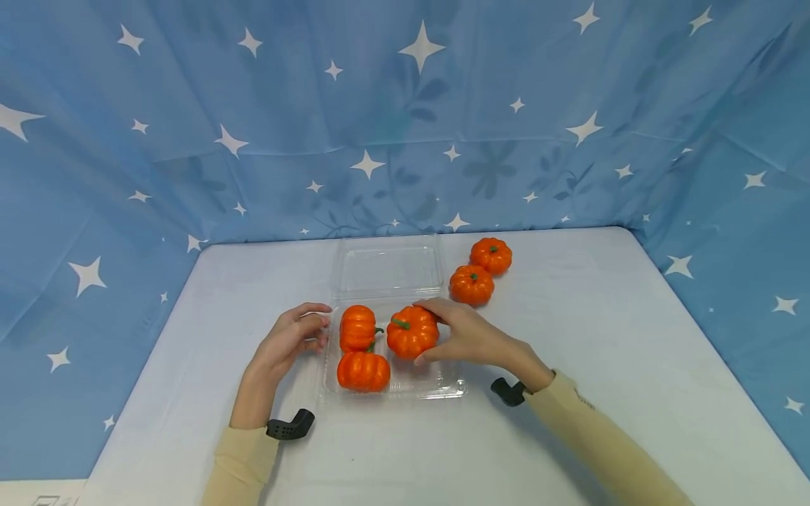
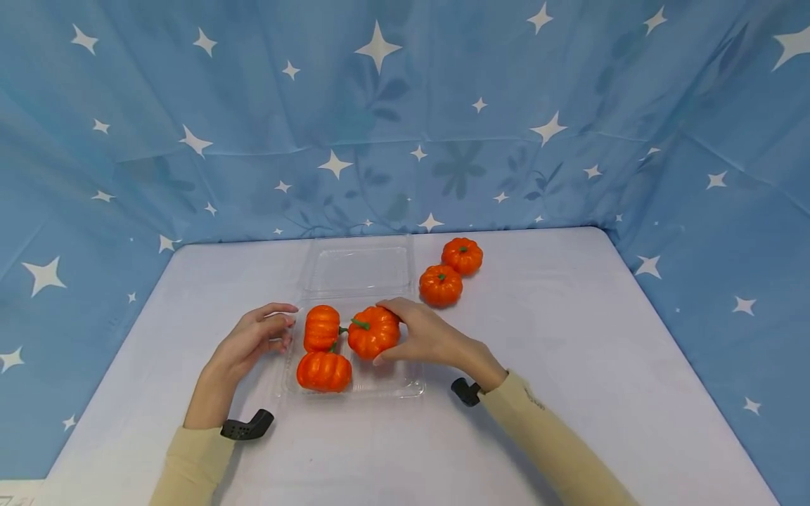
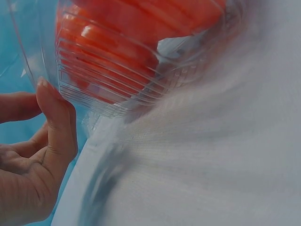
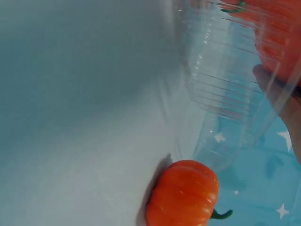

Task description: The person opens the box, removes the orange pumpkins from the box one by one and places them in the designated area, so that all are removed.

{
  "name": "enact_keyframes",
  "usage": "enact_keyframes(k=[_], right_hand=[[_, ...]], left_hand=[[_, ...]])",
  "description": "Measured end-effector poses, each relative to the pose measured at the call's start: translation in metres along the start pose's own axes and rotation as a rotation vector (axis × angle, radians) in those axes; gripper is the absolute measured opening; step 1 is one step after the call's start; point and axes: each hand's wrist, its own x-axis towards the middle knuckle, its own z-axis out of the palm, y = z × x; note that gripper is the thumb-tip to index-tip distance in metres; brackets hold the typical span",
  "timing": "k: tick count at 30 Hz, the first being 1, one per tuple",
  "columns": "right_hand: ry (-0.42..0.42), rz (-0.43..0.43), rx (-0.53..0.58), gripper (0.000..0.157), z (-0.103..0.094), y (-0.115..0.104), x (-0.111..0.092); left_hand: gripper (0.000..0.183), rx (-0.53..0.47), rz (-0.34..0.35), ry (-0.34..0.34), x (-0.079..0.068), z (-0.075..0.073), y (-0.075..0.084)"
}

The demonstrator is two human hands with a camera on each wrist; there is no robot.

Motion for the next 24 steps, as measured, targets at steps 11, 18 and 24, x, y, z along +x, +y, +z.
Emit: enact_keyframes(k=[11, 18, 24], right_hand=[[0.109, -0.064, 0.056, 0.088, -0.010, 0.002, -0.011], [0.134, -0.084, 0.097, 0.088, -0.011, 0.005, -0.010], [0.154, -0.079, 0.107, 0.088, -0.019, 0.008, -0.010]], left_hand=[[0.040, 0.006, 0.001, -0.008, 0.002, 0.002, -0.001], [0.041, -0.002, 0.000, -0.010, 0.000, 0.001, -0.002], [0.040, -0.002, 0.004, -0.006, -0.001, 0.001, 0.001]])
